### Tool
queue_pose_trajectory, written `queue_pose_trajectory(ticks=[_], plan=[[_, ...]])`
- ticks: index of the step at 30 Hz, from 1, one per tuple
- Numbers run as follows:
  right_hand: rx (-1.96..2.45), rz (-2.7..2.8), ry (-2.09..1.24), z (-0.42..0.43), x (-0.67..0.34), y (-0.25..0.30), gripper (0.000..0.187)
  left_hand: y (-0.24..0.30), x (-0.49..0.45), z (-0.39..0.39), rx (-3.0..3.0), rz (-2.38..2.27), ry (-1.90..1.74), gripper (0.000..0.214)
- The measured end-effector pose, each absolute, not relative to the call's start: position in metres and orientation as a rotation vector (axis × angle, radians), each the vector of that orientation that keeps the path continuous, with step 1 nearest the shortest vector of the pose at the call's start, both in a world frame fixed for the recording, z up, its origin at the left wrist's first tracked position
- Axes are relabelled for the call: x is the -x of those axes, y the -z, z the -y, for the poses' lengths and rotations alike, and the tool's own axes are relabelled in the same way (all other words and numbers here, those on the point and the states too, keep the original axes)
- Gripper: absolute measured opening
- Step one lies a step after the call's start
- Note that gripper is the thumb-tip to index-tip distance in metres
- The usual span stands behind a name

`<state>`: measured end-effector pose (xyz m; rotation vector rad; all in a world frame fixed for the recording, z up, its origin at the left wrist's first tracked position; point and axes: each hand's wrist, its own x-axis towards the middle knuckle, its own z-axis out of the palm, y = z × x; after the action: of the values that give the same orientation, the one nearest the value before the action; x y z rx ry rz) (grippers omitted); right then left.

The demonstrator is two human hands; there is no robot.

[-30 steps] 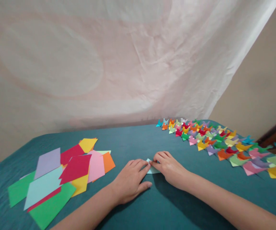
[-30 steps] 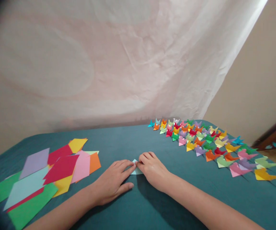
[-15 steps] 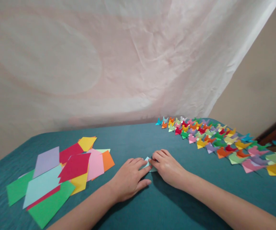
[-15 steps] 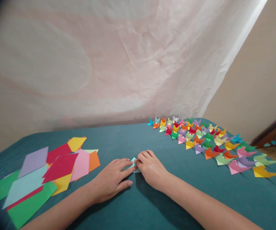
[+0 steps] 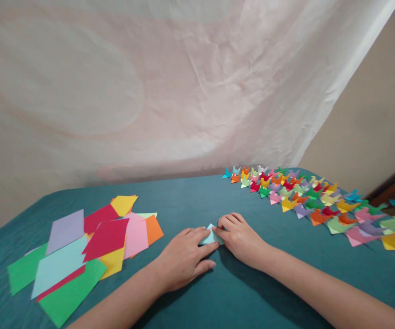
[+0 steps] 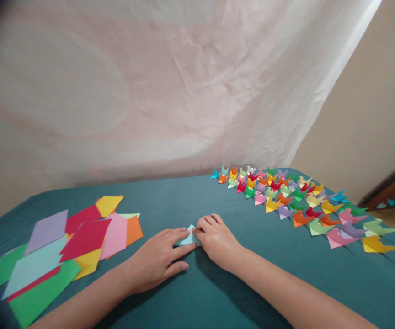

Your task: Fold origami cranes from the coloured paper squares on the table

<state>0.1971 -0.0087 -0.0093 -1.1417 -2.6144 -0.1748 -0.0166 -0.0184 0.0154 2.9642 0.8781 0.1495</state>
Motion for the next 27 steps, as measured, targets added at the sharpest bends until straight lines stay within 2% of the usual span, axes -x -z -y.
queue_pose_trajectory(ticks=[27], plan=[[1.135, 2.622, 0.169, 0.009, -0.198, 0.009, 0.028, -0.032, 0.018, 0.026, -2.921, -1.004, -0.214, 0.035]])
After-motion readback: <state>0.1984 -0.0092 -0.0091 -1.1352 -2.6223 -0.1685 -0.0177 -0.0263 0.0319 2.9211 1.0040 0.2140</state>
